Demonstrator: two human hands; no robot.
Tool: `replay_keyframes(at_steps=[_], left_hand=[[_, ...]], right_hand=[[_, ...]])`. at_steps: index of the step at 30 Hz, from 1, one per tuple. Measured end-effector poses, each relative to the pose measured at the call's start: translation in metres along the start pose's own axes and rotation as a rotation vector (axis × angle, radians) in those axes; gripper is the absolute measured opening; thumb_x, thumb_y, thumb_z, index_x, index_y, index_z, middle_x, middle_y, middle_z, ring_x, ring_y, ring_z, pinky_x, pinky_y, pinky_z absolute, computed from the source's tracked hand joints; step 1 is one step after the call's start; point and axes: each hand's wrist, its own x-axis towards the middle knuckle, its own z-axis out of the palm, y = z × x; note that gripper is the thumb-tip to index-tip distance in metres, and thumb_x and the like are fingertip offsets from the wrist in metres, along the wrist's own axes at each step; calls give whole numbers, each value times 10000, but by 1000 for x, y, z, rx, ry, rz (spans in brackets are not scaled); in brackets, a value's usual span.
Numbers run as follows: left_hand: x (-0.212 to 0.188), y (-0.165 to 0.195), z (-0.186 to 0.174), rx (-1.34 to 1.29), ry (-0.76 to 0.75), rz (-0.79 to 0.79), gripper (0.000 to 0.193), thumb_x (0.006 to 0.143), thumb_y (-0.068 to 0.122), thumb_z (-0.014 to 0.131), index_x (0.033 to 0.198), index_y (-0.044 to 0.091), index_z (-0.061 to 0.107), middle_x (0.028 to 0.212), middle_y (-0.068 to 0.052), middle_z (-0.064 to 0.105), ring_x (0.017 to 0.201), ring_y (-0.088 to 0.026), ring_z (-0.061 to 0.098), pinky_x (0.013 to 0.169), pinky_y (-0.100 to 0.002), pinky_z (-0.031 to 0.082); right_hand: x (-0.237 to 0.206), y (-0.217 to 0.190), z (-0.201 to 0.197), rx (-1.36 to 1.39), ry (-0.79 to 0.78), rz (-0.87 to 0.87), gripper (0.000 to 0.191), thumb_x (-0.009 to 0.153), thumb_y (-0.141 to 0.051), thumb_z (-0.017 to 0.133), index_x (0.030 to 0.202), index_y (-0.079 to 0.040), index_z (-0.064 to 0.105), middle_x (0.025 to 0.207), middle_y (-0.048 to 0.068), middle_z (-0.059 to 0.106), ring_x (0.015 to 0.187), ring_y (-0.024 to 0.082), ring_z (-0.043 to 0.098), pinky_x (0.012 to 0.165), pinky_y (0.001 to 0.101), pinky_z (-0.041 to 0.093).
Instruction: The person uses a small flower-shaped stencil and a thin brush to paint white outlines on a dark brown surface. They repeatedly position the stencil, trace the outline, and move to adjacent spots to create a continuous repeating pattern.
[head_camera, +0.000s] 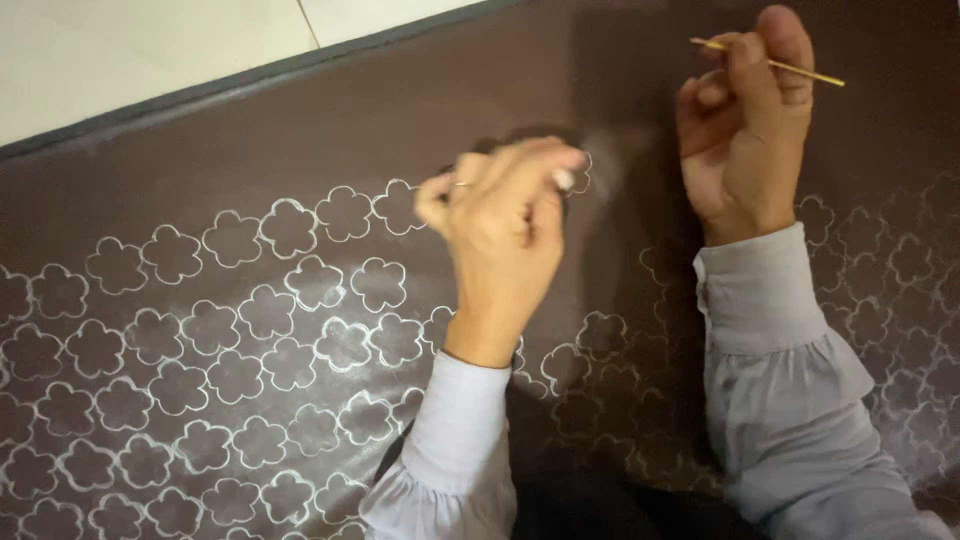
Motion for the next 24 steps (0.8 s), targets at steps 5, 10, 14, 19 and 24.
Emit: replay_keyframes(at_steps=[5, 10, 14, 19, 24], left_hand=[[9, -10, -11, 159, 59, -27, 313, 903, 182, 769, 1212, 207, 733, 1193, 66, 671, 1121, -172, 566, 1111, -500, 222], [11, -19, -16, 396, 60, -46, 380, 773, 294, 825, 1133, 199, 749, 1226, -12, 635, 1159, -257, 511, 1038, -569, 212], [18, -31, -33, 510, 52, -203, 100, 946, 294, 827, 1037, 308, 788, 1137, 148, 652, 1171, -153, 536, 1104, -496, 282], [18, -36, -49, 347, 66, -120, 414, 767, 363, 874, 1129, 204, 754, 1168, -5, 611, 1126, -265, 474, 971, -521, 246], [18, -40, -47, 226, 58, -145, 247, 768, 281, 890, 937, 188, 736, 998, 1, 673, 1050, -237, 527, 969, -482, 279]], right_hand=[[4, -1, -10, 78, 107, 73, 246, 1145, -72, 689, 1348, -195, 626, 1038, 5, 713, 802, 78, 645, 828, 259, 597], [6, 1, -13, 48, 67, 114, 159, 1199, -78, 688, 1301, -171, 609, 1063, 18, 712, 823, 63, 633, 850, 236, 583], [6, 1, -15, 24, 73, 116, 131, 1195, -90, 679, 1286, -166, 624, 1065, 19, 715, 834, 64, 634, 854, 238, 584], [9, -1, -17, 50, 89, 147, 139, 1197, -72, 664, 1277, -179, 627, 1033, 9, 695, 795, 64, 603, 829, 233, 565], [7, 0, -17, 19, 139, 143, 142, 1191, -42, 637, 1250, -166, 601, 995, 6, 659, 771, 66, 569, 805, 236, 531]])
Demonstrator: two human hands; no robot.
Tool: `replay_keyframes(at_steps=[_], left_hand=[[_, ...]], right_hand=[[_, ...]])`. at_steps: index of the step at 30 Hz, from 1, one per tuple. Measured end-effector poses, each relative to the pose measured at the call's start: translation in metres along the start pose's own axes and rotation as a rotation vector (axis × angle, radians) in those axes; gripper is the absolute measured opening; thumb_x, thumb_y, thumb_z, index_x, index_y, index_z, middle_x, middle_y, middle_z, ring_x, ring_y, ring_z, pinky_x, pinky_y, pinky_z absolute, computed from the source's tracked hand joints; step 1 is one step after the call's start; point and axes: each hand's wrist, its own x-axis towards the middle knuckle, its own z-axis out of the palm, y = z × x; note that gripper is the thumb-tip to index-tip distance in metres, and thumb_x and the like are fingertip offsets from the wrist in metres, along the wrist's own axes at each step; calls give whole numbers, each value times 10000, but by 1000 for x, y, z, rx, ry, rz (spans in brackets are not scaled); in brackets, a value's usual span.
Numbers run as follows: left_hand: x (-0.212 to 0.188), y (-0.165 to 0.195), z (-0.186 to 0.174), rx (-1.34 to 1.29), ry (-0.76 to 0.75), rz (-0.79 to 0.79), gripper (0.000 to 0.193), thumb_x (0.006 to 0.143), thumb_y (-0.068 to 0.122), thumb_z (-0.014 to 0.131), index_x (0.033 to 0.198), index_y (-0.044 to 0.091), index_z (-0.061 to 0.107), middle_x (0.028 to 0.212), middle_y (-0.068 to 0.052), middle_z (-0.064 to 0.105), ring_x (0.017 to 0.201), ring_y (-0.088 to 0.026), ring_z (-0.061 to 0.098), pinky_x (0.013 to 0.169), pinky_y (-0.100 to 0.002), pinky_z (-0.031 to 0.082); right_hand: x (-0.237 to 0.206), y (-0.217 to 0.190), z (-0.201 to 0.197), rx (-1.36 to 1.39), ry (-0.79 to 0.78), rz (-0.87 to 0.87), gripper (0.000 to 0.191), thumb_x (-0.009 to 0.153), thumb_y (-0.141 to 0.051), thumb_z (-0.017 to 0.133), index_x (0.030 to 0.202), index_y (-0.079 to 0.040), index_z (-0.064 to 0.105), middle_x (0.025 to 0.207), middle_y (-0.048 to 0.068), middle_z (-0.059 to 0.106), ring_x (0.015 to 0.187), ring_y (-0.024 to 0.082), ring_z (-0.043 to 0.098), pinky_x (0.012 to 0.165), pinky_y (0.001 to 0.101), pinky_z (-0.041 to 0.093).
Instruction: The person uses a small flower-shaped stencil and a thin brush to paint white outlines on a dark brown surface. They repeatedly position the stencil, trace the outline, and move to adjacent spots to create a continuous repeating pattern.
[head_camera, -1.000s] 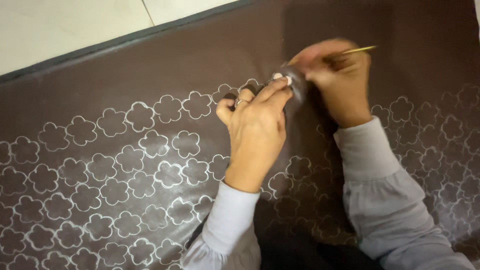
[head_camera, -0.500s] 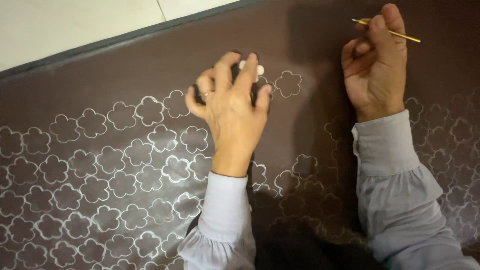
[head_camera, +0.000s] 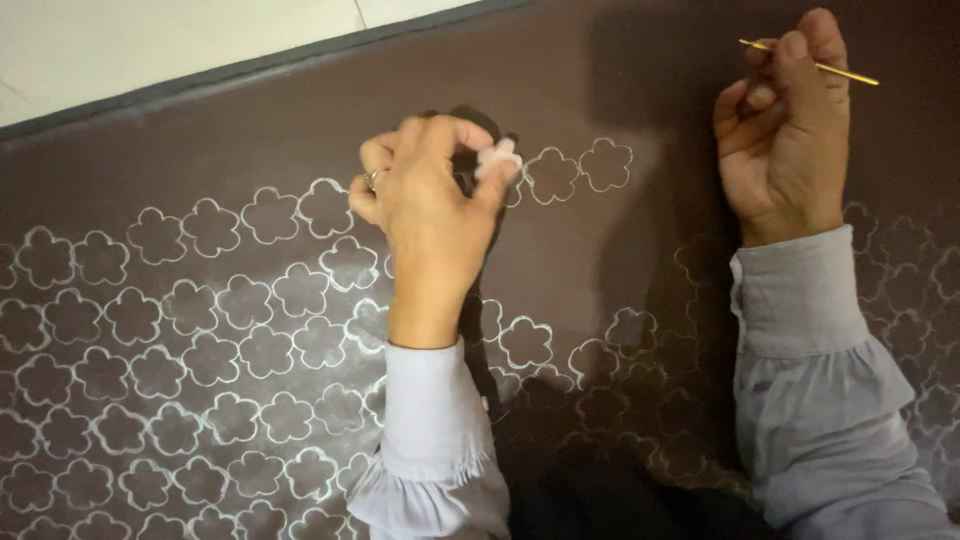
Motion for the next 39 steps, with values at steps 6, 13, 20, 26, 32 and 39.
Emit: replay_keyframes(at_steps=[6, 13, 20, 26, 32, 39], left_hand=[[8, -24, -5, -901, 304, -159, 182, 1023, 196, 774, 1069, 62, 661, 1034, -42, 768, 864, -103, 615, 822, -244, 484], [9, -46, -24, -1339, 551, -417, 240, 1024, 189, 721, 1189, 22, 668, 1015, -70, 713, 717, -83, 543, 658, -237, 431], [13, -44, -24, -1382, 569, -505, 275, 1000, 213, 717, 1192, 28, 653, 978, -56, 703, 678, -90, 539, 612, -236, 416], [11, -46, -20, -1443, 576, -546, 275, 998, 216, 715, 1187, 30, 643, 964, -48, 690, 668, -91, 526, 623, -243, 412], [11, -44, -19, -1430, 567, -580, 272, 979, 215, 704, 1175, 37, 643, 954, -51, 697, 662, -96, 528, 620, -257, 410], [10, -43, -17, -1445, 540, -575, 274, 983, 214, 709, 1179, 33, 643, 926, -35, 659, 672, -98, 522, 629, -264, 411]], right_hand=[[-1, -1, 3, -2, 38, -5, 159, 1195, -37, 637, 1275, -166, 586, 971, -6, 640, 768, 71, 568, 803, 242, 532], [-4, -2, 11, -42, -26, -39, 220, 1190, -63, 658, 1375, -163, 594, 988, 8, 668, 801, 74, 606, 809, 241, 545], [-21, 9, 41, -460, -152, -262, 179, 1141, 33, 682, 1214, -102, 590, 996, 23, 669, 853, 116, 634, 821, 260, 558], [-50, 28, 70, -762, -513, -288, 87, 1051, 52, 706, 1062, -35, 699, 1069, 80, 729, 924, 125, 694, 848, 255, 585], [-59, 25, 85, -854, -617, -210, 69, 1018, 14, 723, 1055, -43, 737, 1114, 99, 753, 1059, 165, 727, 983, 296, 595], [-61, 27, 87, -906, -693, -191, 117, 983, 17, 730, 1057, -72, 742, 1117, 89, 758, 1078, 171, 742, 997, 317, 624]])
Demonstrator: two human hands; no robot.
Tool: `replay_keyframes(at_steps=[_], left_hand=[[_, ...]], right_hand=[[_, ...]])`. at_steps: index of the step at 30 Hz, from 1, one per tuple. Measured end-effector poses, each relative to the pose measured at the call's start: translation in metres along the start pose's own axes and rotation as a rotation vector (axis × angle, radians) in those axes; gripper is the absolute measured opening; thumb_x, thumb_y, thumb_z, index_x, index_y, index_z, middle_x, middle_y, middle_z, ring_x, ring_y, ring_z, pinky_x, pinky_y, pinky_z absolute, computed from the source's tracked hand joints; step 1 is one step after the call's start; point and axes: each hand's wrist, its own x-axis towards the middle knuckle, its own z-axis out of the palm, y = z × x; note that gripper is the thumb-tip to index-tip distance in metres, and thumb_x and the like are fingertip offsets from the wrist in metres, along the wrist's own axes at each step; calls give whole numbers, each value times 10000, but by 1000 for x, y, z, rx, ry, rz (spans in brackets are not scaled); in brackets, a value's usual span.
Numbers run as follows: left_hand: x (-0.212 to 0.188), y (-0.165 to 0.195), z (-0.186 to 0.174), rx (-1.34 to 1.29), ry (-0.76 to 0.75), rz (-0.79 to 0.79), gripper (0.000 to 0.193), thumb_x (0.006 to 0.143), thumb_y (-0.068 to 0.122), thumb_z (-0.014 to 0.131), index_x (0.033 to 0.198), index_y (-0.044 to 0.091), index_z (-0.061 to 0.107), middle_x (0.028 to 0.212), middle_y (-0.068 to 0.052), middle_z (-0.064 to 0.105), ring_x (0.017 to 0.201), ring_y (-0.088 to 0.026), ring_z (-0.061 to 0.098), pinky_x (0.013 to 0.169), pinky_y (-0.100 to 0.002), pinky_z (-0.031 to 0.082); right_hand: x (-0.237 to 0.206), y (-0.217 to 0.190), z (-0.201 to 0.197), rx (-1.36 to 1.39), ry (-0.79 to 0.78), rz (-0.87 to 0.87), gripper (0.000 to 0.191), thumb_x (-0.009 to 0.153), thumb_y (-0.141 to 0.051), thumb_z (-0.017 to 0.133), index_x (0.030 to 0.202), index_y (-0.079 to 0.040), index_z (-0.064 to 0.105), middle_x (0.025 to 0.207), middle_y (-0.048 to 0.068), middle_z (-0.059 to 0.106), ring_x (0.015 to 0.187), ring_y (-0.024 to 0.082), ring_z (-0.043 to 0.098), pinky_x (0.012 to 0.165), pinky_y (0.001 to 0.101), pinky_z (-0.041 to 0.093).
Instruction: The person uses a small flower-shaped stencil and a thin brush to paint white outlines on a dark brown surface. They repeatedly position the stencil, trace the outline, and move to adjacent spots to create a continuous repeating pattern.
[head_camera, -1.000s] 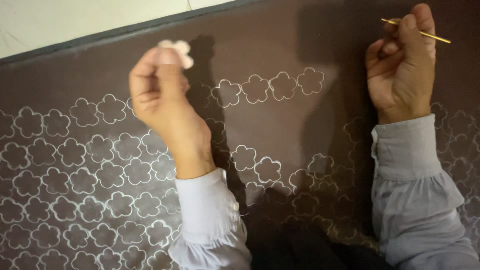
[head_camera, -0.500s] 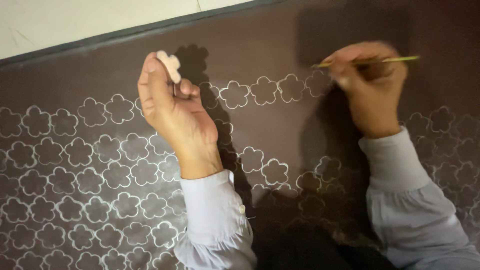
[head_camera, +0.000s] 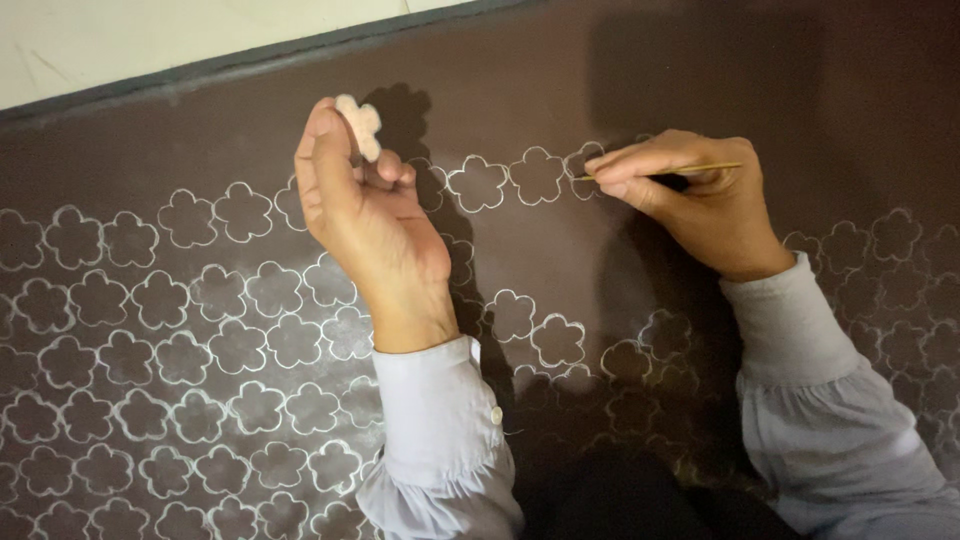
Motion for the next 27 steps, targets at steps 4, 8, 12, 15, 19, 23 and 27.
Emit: replay_keyframes(at_steps=[4, 8, 12, 15, 19, 23, 27], left_hand=[[0, -1, 0, -6, 3, 1, 270, 982, 210, 706, 1176, 32, 645, 925, -35, 660, 675, -98, 527, 631, -264, 415], [0, -5, 3, 15, -3, 29, 261, 986, 216, 699, 1162, 29, 649, 933, -49, 675, 668, -99, 528, 615, -263, 405], [0, -7, 4, -52, -8, 10, 259, 994, 211, 692, 1168, 28, 638, 966, -64, 688, 688, -99, 529, 629, -262, 413], [-1, -6, 3, -60, 19, -40, 270, 982, 209, 688, 1175, 27, 641, 957, -52, 679, 680, -97, 525, 625, -262, 420], [0, -6, 2, -74, -2, -23, 270, 992, 199, 686, 1183, 13, 641, 958, -55, 669, 684, -109, 521, 627, -276, 416], [1, -7, 0, -74, -13, -36, 251, 994, 186, 680, 1169, 10, 646, 949, -59, 666, 675, -115, 516, 623, -278, 416], [2, -5, -2, -43, -45, -2, 229, 995, 182, 679, 1146, 13, 642, 945, -78, 679, 674, -121, 516, 623, -284, 418]], right_hand=[[0, 0, 1, -23, -4, -2, 131, 984, 31, 727, 1073, -64, 742, 1125, 99, 755, 1067, 175, 731, 985, 320, 608], [2, -3, -6, 51, 92, 82, 131, 982, 34, 735, 1066, -68, 740, 1121, 104, 761, 1031, 163, 743, 954, 324, 620], [6, -9, -14, 141, 316, 13, 135, 984, 1, 730, 1014, -127, 704, 1064, 63, 747, 1001, 120, 730, 956, 289, 615], [9, -10, -6, 71, 218, -75, 110, 1078, 44, 751, 1067, -60, 716, 1100, 70, 729, 1022, 127, 711, 940, 260, 592], [18, 1, 14, 0, 89, -43, 93, 1052, 48, 748, 1119, -16, 737, 1079, 44, 687, 985, 110, 664, 880, 228, 544], [23, 7, 7, -146, 81, -88, 92, 1064, 35, 751, 1145, -9, 744, 1055, 41, 698, 960, 109, 665, 855, 222, 538], [18, 7, -7, 9, 122, 16, 57, 1093, -9, 718, 1146, -18, 736, 1019, 22, 691, 927, 90, 655, 836, 206, 529]])
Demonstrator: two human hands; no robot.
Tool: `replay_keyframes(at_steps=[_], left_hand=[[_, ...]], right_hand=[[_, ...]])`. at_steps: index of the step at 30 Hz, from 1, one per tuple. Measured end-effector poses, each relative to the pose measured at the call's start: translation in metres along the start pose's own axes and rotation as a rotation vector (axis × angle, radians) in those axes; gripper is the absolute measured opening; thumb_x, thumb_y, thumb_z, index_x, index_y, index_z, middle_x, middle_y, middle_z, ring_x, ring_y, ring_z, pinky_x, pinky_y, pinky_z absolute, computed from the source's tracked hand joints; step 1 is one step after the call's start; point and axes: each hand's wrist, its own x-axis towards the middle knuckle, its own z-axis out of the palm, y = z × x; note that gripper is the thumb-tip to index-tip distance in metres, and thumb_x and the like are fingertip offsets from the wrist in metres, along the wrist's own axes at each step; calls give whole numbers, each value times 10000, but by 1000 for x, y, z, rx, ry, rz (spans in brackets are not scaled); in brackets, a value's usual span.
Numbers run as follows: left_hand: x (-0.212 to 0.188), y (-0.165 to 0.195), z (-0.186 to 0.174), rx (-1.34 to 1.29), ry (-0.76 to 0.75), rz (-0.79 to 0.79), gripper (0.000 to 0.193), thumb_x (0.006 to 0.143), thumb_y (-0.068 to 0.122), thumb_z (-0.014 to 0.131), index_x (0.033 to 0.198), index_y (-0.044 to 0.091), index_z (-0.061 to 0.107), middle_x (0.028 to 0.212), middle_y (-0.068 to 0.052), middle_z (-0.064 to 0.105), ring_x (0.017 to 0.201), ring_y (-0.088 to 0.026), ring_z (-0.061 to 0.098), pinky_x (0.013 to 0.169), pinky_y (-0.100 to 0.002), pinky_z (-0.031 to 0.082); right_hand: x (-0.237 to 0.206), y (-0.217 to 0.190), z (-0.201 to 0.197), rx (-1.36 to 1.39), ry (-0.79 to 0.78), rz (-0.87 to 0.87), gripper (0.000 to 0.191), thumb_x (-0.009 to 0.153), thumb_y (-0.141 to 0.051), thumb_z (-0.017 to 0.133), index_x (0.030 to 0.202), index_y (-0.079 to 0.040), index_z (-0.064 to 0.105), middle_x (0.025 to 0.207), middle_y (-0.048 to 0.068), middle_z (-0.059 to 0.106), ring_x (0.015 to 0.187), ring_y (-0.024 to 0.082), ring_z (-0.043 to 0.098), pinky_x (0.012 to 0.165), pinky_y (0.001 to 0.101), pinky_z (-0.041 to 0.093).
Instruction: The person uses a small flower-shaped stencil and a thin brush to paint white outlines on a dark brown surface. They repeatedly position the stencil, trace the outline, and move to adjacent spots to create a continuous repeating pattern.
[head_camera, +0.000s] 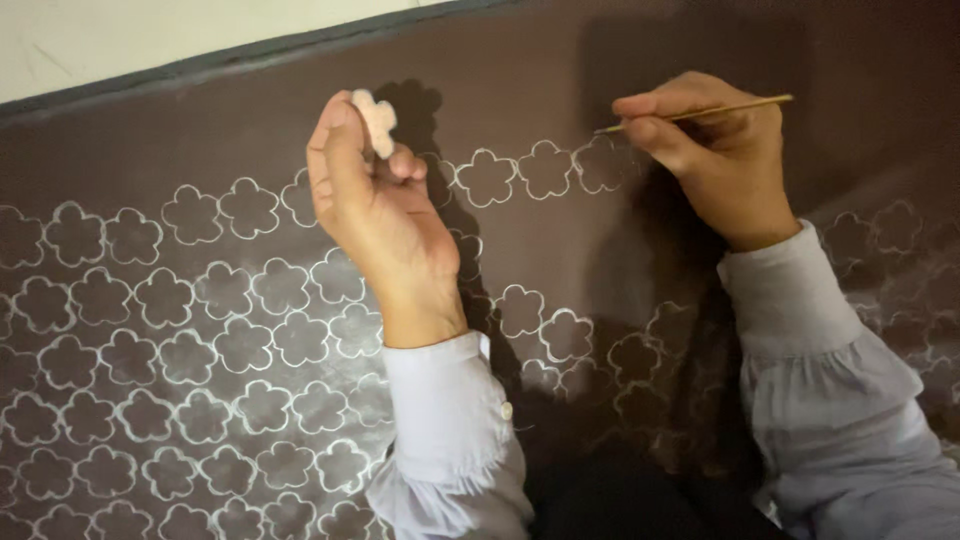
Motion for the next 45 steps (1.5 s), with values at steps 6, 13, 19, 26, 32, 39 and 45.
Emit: replay_keyframes(at_steps=[6, 13, 19, 26, 32, 39, 45], left_hand=[[2, 3, 0, 48, -24, 10, 221, 996, 181, 687, 1127, 9, 640, 926, -69, 670, 662, -120, 508, 621, -278, 415], [0, 5, -1, 79, -28, 14, 237, 998, 196, 690, 1137, 9, 647, 953, -69, 681, 679, -112, 513, 629, -274, 416], [-2, 5, 2, 101, -25, 22, 242, 993, 209, 700, 1125, 13, 649, 959, -71, 692, 673, -109, 515, 625, -272, 414], [-1, 4, 2, 105, -29, 25, 243, 987, 213, 701, 1125, 20, 648, 954, -80, 705, 673, -109, 520, 628, -272, 414], [-1, 4, 1, 106, -36, 18, 251, 986, 219, 704, 1120, 15, 649, 947, -76, 699, 664, -114, 521, 623, -276, 419], [0, 4, 2, 101, -19, 18, 243, 990, 214, 703, 1120, 14, 652, 955, -74, 694, 678, -114, 519, 629, -279, 421], [-1, 5, 2, 97, -27, 15, 246, 986, 215, 709, 1118, 16, 650, 949, -76, 687, 681, -117, 516, 635, -282, 423]], right_hand=[[-1, -4, -6, 55, -6, 23, 118, 1085, -48, 704, 1198, -47, 739, 1072, 24, 713, 947, 107, 691, 901, 232, 562], [-5, -8, 0, -140, -139, -25, 153, 1028, -78, 730, 1176, -85, 768, 1071, 38, 700, 953, 107, 640, 844, 235, 514], [-6, -7, 6, -100, -141, -12, 77, 1015, -44, 726, 1088, -61, 746, 1046, 41, 717, 957, 101, 657, 884, 251, 517], [-8, -7, 9, -64, -128, -12, 53, 1000, -36, 734, 1030, -80, 729, 1059, 44, 712, 977, 115, 664, 891, 263, 535], [-3, -5, 8, -142, -177, -120, 136, 989, -6, 733, 1062, -116, 767, 1019, 18, 747, 965, 128, 683, 880, 271, 550], [-4, -6, 9, -197, -175, -163, 143, 1008, -11, 732, 1099, -113, 772, 1031, 14, 764, 974, 132, 678, 888, 271, 547], [-2, -5, 12, -188, -125, -134, 180, 1006, -21, 765, 1162, -112, 765, 1108, 39, 761, 1027, 137, 696, 917, 265, 570]])
